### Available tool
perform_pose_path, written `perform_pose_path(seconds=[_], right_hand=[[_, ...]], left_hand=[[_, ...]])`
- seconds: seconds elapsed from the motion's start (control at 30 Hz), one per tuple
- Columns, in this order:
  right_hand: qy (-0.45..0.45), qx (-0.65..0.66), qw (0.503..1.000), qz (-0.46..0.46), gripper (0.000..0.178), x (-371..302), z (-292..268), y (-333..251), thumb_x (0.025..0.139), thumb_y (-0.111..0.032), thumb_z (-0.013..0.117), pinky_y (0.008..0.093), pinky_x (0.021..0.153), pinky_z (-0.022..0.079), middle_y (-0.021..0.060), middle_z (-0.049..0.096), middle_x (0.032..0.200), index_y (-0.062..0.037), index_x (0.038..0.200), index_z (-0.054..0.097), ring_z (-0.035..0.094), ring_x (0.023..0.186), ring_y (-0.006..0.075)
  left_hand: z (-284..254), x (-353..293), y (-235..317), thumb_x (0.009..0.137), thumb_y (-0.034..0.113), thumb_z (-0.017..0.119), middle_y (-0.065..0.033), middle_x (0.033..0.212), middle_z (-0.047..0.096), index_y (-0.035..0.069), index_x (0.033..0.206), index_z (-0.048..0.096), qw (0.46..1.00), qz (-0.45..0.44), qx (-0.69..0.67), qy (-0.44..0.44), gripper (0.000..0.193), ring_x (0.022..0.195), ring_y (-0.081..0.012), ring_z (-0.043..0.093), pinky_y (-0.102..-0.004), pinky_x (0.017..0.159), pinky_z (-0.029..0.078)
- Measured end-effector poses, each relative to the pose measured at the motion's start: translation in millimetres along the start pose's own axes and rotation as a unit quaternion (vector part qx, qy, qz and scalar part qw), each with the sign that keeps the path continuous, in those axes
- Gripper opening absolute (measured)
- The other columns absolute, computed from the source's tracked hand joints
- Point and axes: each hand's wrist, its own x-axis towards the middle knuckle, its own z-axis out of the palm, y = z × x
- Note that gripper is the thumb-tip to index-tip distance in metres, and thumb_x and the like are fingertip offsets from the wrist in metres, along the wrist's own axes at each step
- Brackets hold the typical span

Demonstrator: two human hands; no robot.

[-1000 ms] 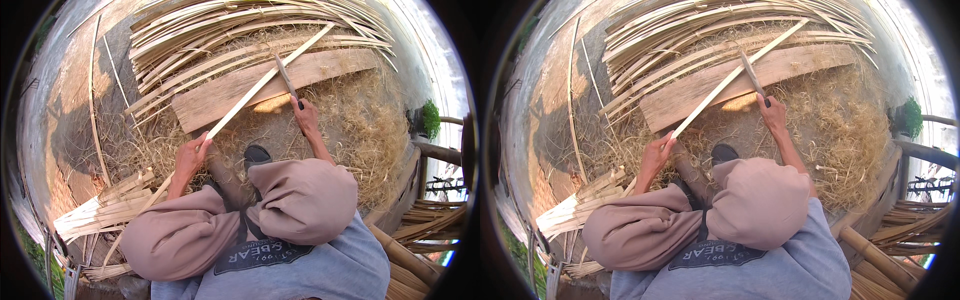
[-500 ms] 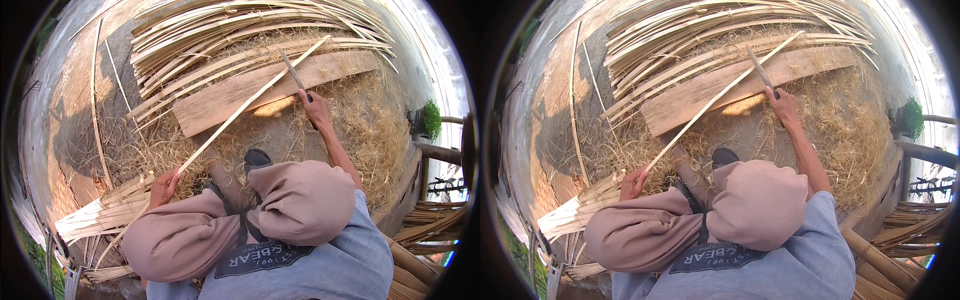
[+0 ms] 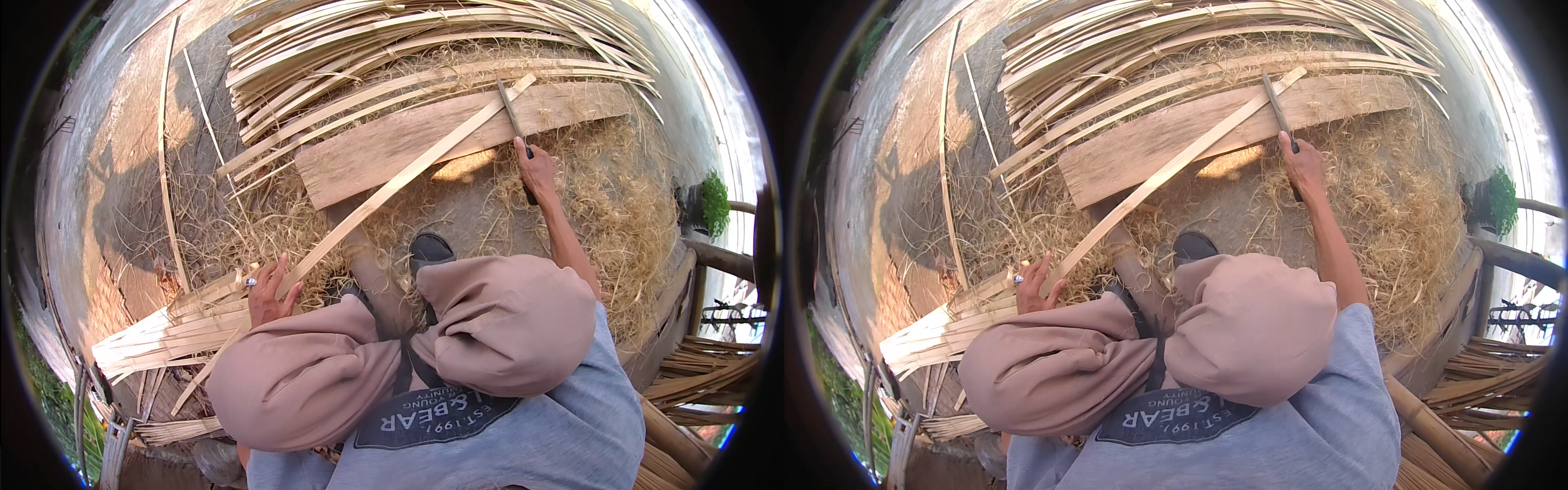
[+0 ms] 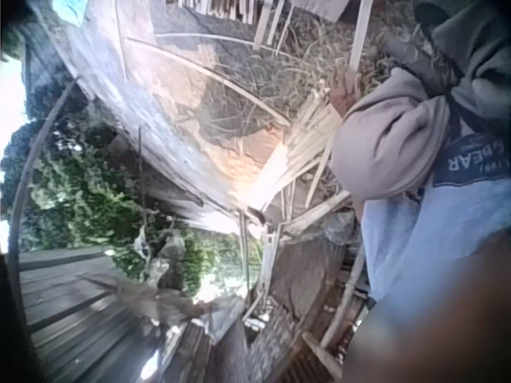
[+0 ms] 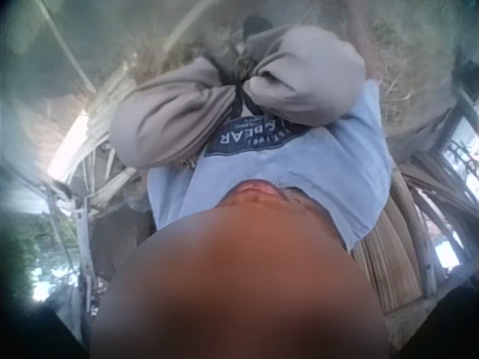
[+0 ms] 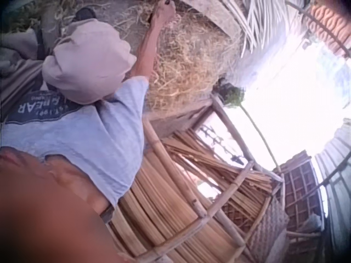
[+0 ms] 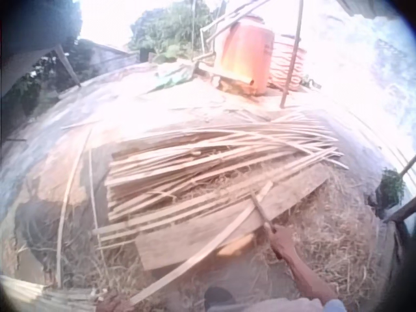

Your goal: The person sits on the ground and uses a knife to split long bamboo strips into thinner pieces. They repeatedly position the bamboo on a wooden board and strike it with the knife to separate the layers.

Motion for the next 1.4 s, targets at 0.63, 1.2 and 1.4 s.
perform_pose_path(seconds=[0.63, 1.2, 1.4], right_hand=[[0.002, 0.086, 0.994, 0.064, 0.069, -13.4, -29.6, -10.5, 0.099, -0.062, 0.060, 0.0423, 0.053, 0.041, 0.0095, 0.050, 0.054, 0.0000, 0.070, 0.059, 0.050, 0.053, 0.0206], [-0.078, 0.025, 0.994, -0.066, 0.062, -52.6, 17.9, -58.3, 0.100, -0.054, 0.064, 0.0455, 0.055, 0.044, 0.0180, 0.058, 0.058, 0.0040, 0.077, 0.065, 0.055, 0.053, 0.0292], [-0.266, 0.008, 0.942, -0.205, 0.057, -195.6, 50.6, -136.6, 0.095, -0.058, 0.067, 0.0491, 0.071, 0.054, 0.0205, 0.068, 0.082, -0.0014, 0.090, 0.066, 0.069, 0.082, 0.0389]], left_hand=[[53.1, 130.9, 68.1, 0.104, 0.033, 0.067, -0.0146, 0.119, 0.077, 0.004, 0.134, 0.068, 0.931, -0.169, -0.281, -0.161, 0.042, 0.108, -0.0149, 0.067, -0.0308, 0.095, 0.051], [3.4, 62.3, 27.8, 0.100, 0.046, 0.068, -0.0133, 0.057, 0.062, 0.001, 0.075, 0.071, 0.902, -0.290, -0.171, -0.270, 0.052, 0.057, -0.0267, 0.063, -0.0424, 0.057, 0.047], [42.4, 65.3, 49.7, 0.102, 0.043, 0.065, -0.0252, 0.068, 0.063, 0.003, 0.081, 0.071, 0.986, -0.137, -0.025, -0.093, 0.045, 0.065, -0.0478, 0.061, -0.0537, 0.057, 0.044]])
